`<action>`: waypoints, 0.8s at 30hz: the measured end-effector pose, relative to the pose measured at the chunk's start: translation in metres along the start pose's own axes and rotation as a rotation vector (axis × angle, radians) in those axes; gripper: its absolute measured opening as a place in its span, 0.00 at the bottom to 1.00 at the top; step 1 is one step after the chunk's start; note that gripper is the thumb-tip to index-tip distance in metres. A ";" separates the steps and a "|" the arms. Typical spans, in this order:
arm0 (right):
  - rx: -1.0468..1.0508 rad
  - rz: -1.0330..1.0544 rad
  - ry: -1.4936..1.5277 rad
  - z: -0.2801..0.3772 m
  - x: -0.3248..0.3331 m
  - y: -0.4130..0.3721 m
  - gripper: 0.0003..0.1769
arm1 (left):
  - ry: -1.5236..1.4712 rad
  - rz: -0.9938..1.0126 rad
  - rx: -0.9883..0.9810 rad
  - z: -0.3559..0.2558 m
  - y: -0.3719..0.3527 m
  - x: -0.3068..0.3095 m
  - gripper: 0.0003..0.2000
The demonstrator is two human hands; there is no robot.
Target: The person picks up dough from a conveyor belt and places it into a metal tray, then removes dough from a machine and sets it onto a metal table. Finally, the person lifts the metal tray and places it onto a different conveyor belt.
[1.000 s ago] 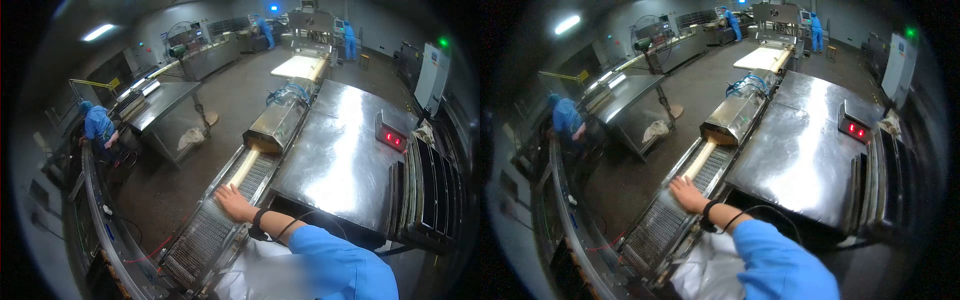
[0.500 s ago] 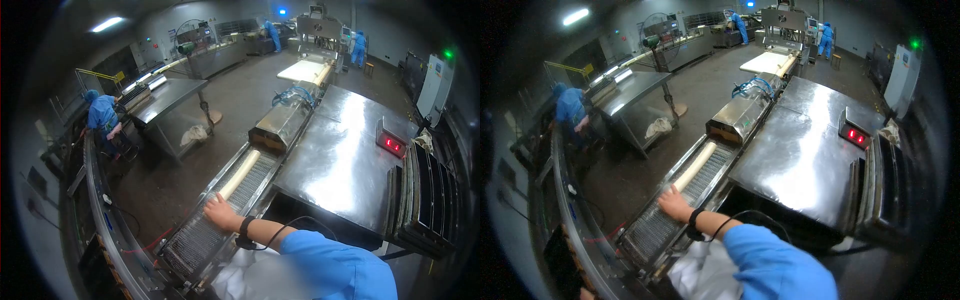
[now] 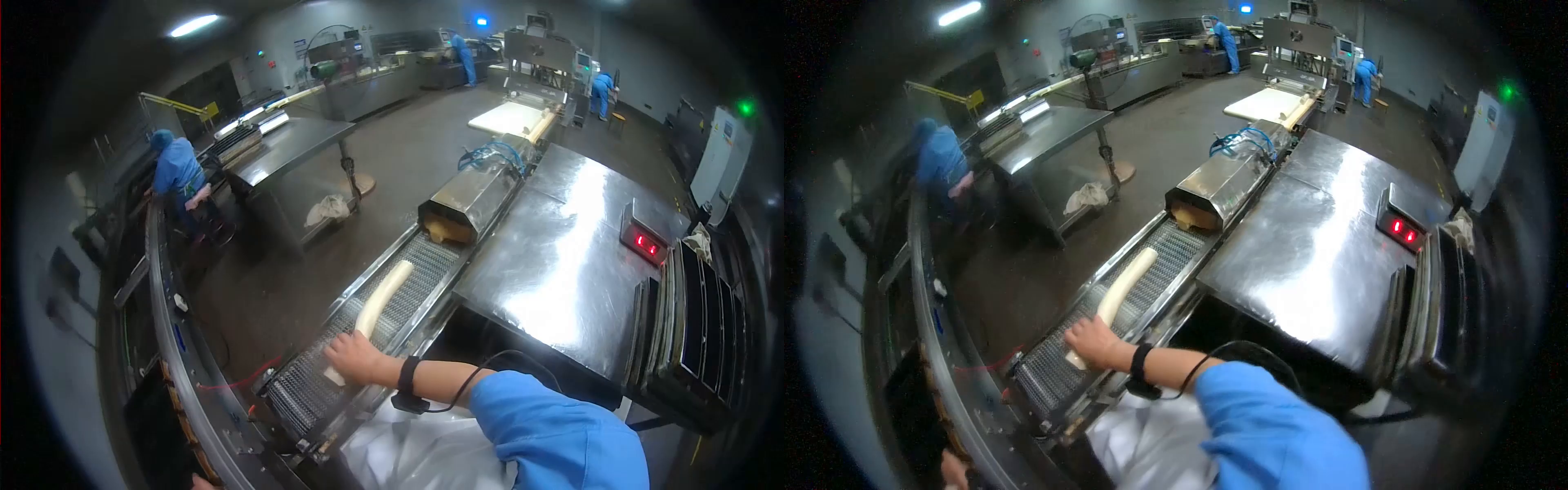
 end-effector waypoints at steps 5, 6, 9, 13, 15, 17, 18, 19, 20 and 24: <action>-0.231 0.199 0.220 0.007 -0.024 0.018 0.23 | 0.326 -0.007 -0.486 -0.018 0.005 -0.001 0.19; -0.302 0.387 0.368 0.016 0.020 0.030 0.25 | -0.023 0.060 -0.068 0.025 0.039 -0.033 0.31; -0.237 0.008 0.804 0.038 0.082 0.078 0.25 | -0.225 -0.255 0.003 0.034 0.028 -0.040 0.25; 0.022 0.321 1.598 0.114 0.191 0.109 0.15 | -0.653 -0.327 0.580 0.028 -0.008 -0.023 0.38; 0.289 0.479 1.810 0.161 0.228 0.109 0.24 | -0.524 -0.333 0.646 0.020 -0.019 -0.012 0.44; 0.483 0.723 1.939 0.200 0.247 0.096 0.37 | -0.436 -0.314 0.689 0.018 -0.024 -0.006 0.45; 0.513 0.709 1.892 0.213 0.247 0.092 0.39 | -0.357 -0.270 0.688 0.018 -0.024 -0.007 0.46; 0.545 0.686 1.844 0.223 0.249 0.088 0.41 | -0.355 -0.277 0.705 0.021 -0.027 -0.006 0.46; 0.555 0.700 1.847 0.226 0.246 0.086 0.41 | -0.372 -0.289 0.675 0.021 -0.028 -0.004 0.45; 0.408 0.691 1.708 0.202 0.202 0.089 0.40 | -0.362 -0.284 0.658 0.010 -0.034 0.009 0.42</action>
Point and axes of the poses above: each hand's wrist, its own y-axis towards the middle knuckle, its own x-axis out of the back of the hand, z = x × y, the point moved 6 cm from there along y, towards the middle knuckle, and after that the axes turned 13 degrees about -x, right-handed, at the moved point
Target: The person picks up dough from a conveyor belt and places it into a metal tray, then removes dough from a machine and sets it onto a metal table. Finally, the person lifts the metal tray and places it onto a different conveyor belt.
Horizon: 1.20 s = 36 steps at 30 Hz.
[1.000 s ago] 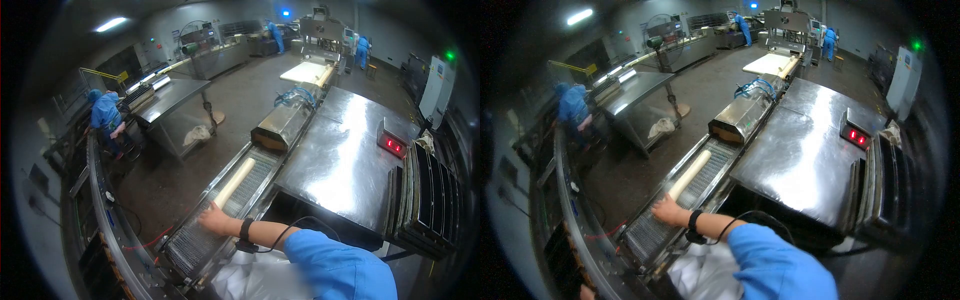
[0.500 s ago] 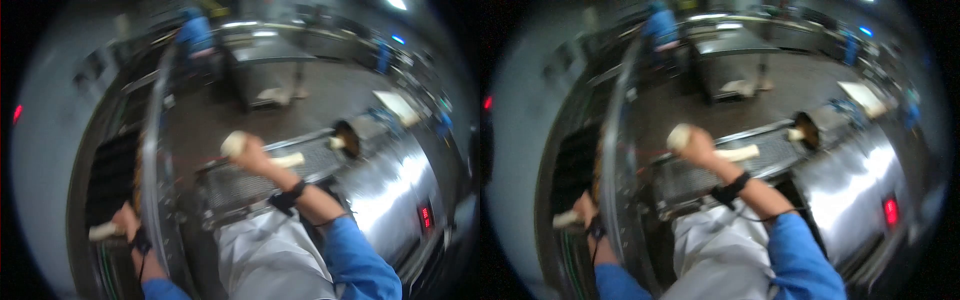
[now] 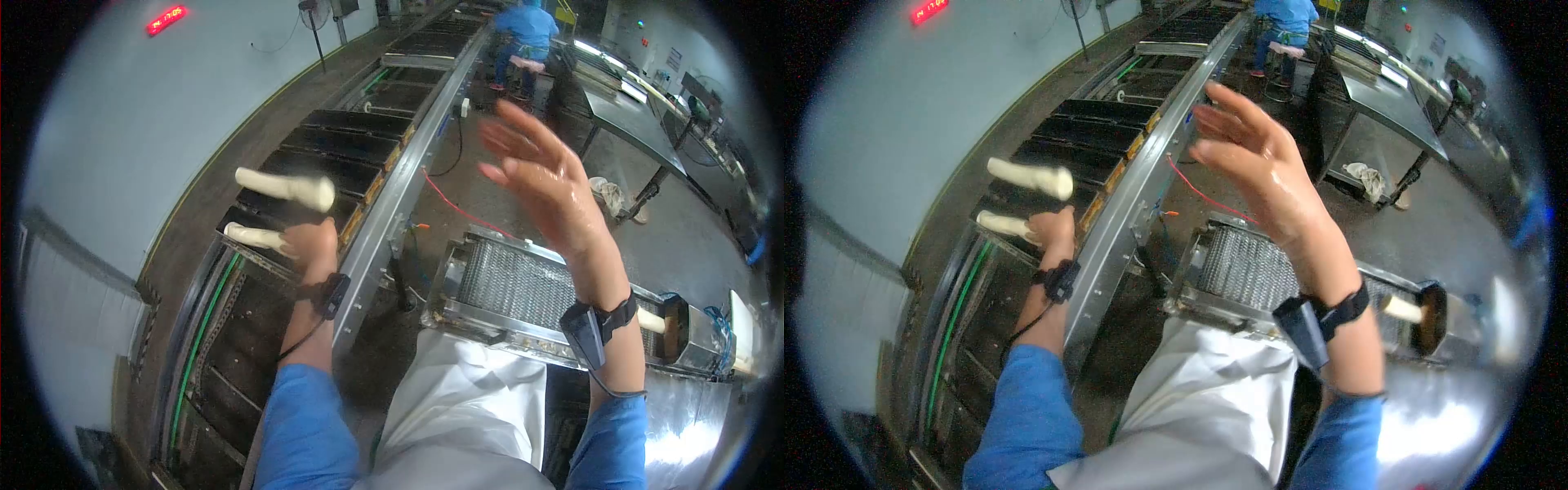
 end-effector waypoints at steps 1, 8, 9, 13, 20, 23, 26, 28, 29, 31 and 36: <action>-0.074 -0.075 -0.063 -0.017 0.018 -0.005 0.40 | 0.033 -0.016 -0.007 0.001 0.002 -0.002 0.42; -0.464 -0.538 -1.145 -0.153 0.214 -0.094 0.35 | -0.002 0.002 0.041 -0.003 0.000 -0.001 0.44; -0.513 -0.568 -1.397 -0.162 0.239 -0.117 0.36 | 0.001 0.009 0.038 -0.001 -0.001 -0.003 0.44; -1.235 -0.752 -1.529 -0.206 0.336 -0.224 0.36 | 0.028 -0.094 0.061 -0.002 -0.001 -0.001 0.44; -0.739 -0.751 -1.917 -0.184 0.314 -0.271 0.24 | 0.022 -0.102 0.009 0.014 0.009 -0.011 0.40; -0.909 -0.811 -1.911 -0.156 0.278 -0.262 0.16 | -0.126 0.013 -0.014 0.009 -0.001 0.000 0.41; -0.831 -0.674 -1.720 -0.179 0.325 -0.239 0.18 | -0.017 -0.132 -0.018 0.010 -0.003 0.004 0.41; -0.642 -0.691 -1.453 -0.128 0.292 -0.196 0.22 | -0.029 -0.080 -0.002 0.009 -0.010 0.012 0.41; -0.540 -0.712 -1.251 -0.103 0.280 -0.178 0.24 | -0.028 -0.084 -0.001 0.010 -0.010 0.014 0.41; -0.441 -0.719 -0.832 -0.044 0.241 -0.146 0.24 | -0.086 -0.034 0.001 0.014 -0.010 0.011 0.41; -0.043 -0.288 -0.272 0.052 0.123 -0.066 0.40 | -0.185 -0.084 -0.087 0.050 0.011 -0.010 0.44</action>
Point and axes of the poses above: each hand's wrist, its own y-axis towards the middle knuckle, its own x-axis out of the back of the hand, z = x × y, the point moved 6 cm from there along y, towards the middle knuckle, and after that the axes turned 13 degrees about -x, right-handed, at the moved point
